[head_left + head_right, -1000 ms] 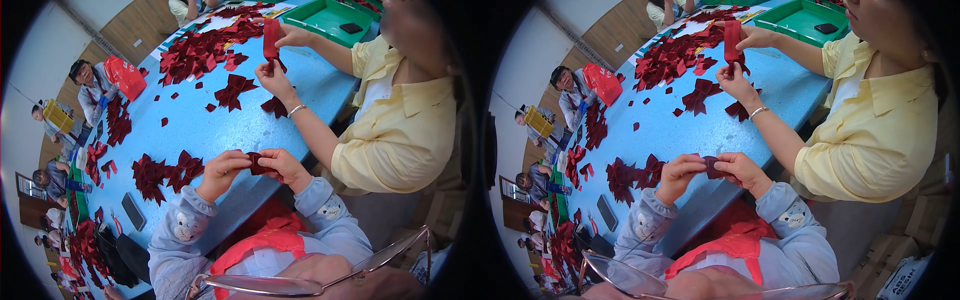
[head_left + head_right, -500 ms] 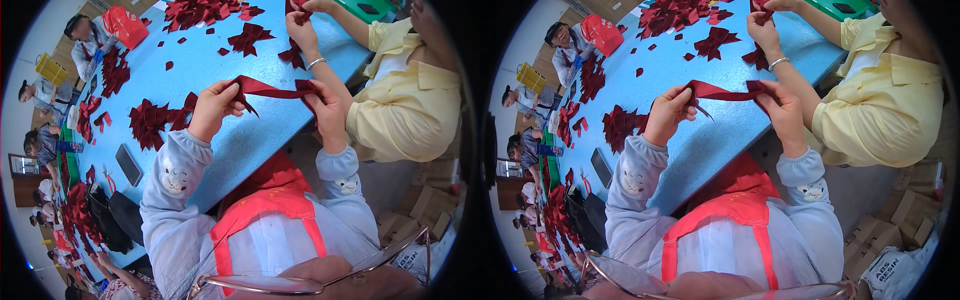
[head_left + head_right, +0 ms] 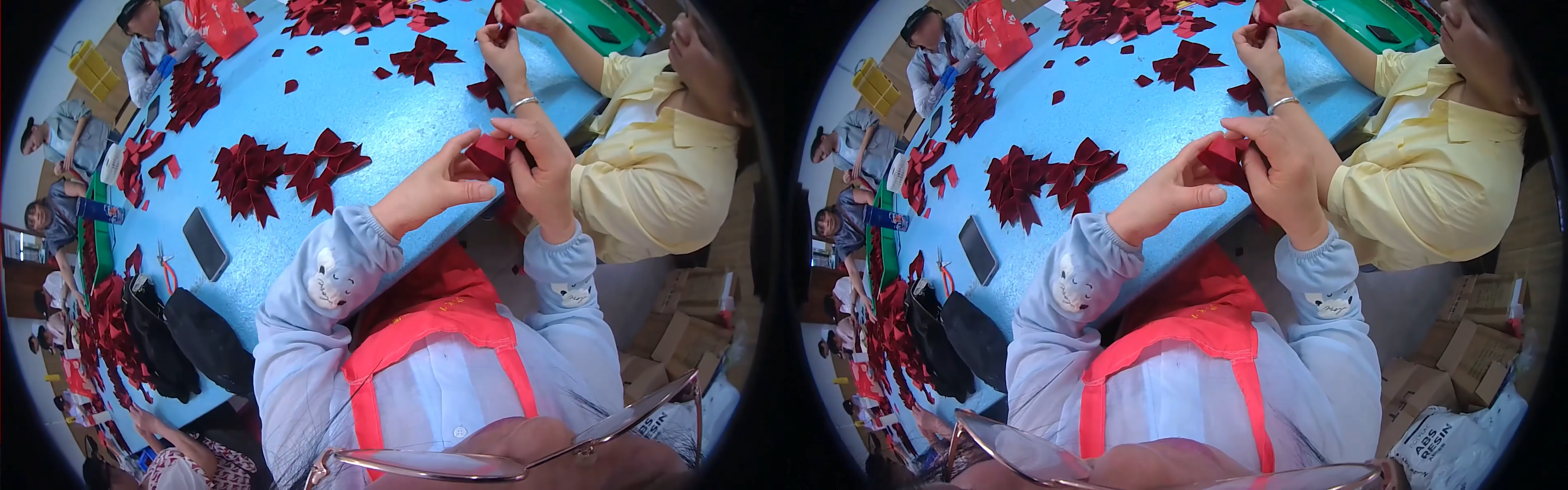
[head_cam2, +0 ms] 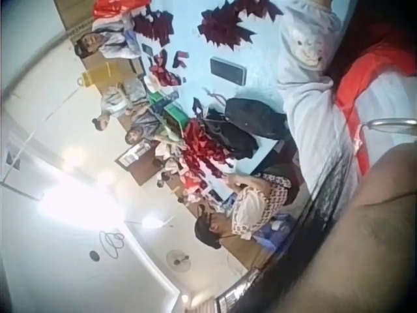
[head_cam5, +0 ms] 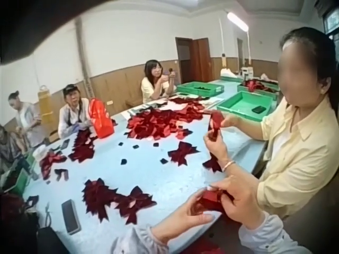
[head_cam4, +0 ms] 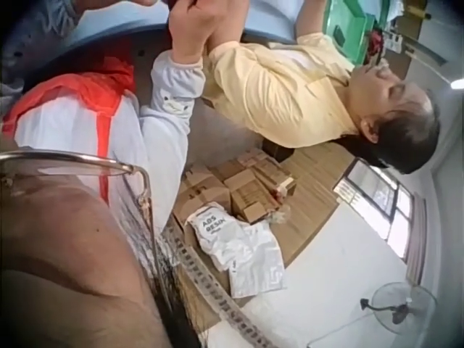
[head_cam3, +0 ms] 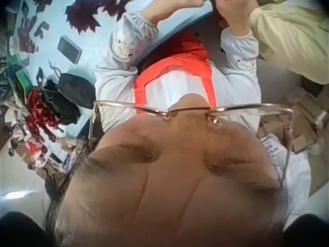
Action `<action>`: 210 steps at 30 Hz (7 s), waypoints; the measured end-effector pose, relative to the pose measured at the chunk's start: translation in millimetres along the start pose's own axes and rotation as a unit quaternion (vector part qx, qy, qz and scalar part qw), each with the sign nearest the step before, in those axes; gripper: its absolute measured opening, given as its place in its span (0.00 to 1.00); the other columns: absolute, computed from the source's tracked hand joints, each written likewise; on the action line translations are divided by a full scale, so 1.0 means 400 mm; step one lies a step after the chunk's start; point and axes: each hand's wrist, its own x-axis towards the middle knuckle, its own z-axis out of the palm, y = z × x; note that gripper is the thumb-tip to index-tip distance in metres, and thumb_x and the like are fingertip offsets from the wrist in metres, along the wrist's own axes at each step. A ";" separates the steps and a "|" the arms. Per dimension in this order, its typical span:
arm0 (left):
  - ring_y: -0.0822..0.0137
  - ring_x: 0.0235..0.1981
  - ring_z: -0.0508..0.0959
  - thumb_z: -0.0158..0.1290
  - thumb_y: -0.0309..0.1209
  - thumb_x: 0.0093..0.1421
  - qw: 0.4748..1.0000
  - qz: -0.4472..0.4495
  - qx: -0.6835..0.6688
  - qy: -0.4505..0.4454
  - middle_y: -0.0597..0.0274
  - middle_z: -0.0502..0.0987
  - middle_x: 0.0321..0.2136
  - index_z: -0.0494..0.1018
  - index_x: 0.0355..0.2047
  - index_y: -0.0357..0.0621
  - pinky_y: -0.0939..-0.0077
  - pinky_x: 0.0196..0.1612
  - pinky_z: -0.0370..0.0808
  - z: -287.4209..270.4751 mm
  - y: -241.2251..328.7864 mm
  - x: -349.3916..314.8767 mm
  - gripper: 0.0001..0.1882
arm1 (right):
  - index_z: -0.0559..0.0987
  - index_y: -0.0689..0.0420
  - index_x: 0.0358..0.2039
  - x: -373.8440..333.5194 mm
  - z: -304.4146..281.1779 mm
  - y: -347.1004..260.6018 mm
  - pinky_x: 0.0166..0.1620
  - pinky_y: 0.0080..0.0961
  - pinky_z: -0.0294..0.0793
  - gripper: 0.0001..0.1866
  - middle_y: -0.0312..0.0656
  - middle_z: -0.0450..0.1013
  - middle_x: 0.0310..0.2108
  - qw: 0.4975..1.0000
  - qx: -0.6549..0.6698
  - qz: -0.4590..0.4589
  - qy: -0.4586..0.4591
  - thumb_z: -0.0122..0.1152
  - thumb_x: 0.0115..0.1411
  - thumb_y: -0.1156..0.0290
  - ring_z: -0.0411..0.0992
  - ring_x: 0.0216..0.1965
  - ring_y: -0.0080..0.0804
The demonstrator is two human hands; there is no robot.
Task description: Folding and tying red ribbons into bows at a factory workbench.
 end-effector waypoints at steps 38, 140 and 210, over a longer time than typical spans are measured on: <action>0.72 0.30 0.76 0.46 0.28 0.60 0.951 -0.037 0.136 0.275 0.59 0.76 0.32 0.69 0.45 0.35 0.77 0.34 0.75 -0.304 -0.061 -0.089 0.14 | 0.75 0.61 0.37 0.073 0.379 0.109 0.41 0.23 0.71 0.09 0.37 0.73 0.36 0.905 0.318 0.257 -0.115 0.58 0.54 0.75 0.71 0.36 0.24; 0.67 0.26 0.78 0.47 0.28 0.61 0.981 0.052 0.038 0.181 0.57 0.76 0.31 0.71 0.40 0.34 0.77 0.29 0.78 -0.209 0.253 -0.099 0.11 | 0.73 0.63 0.40 0.063 0.305 0.098 0.43 0.18 0.69 0.11 0.38 0.72 0.35 0.883 0.421 0.133 -0.156 0.48 0.56 0.82 0.69 0.37 0.21; 0.76 0.31 0.74 0.52 0.24 0.56 0.938 0.003 -0.130 0.322 0.66 0.75 0.30 0.72 0.35 0.39 0.82 0.34 0.72 -0.168 -0.077 0.047 0.06 | 0.75 0.61 0.36 -0.020 0.283 0.269 0.39 0.18 0.69 0.08 0.38 0.73 0.31 0.960 0.234 0.150 -0.042 0.51 0.55 0.82 0.70 0.34 0.23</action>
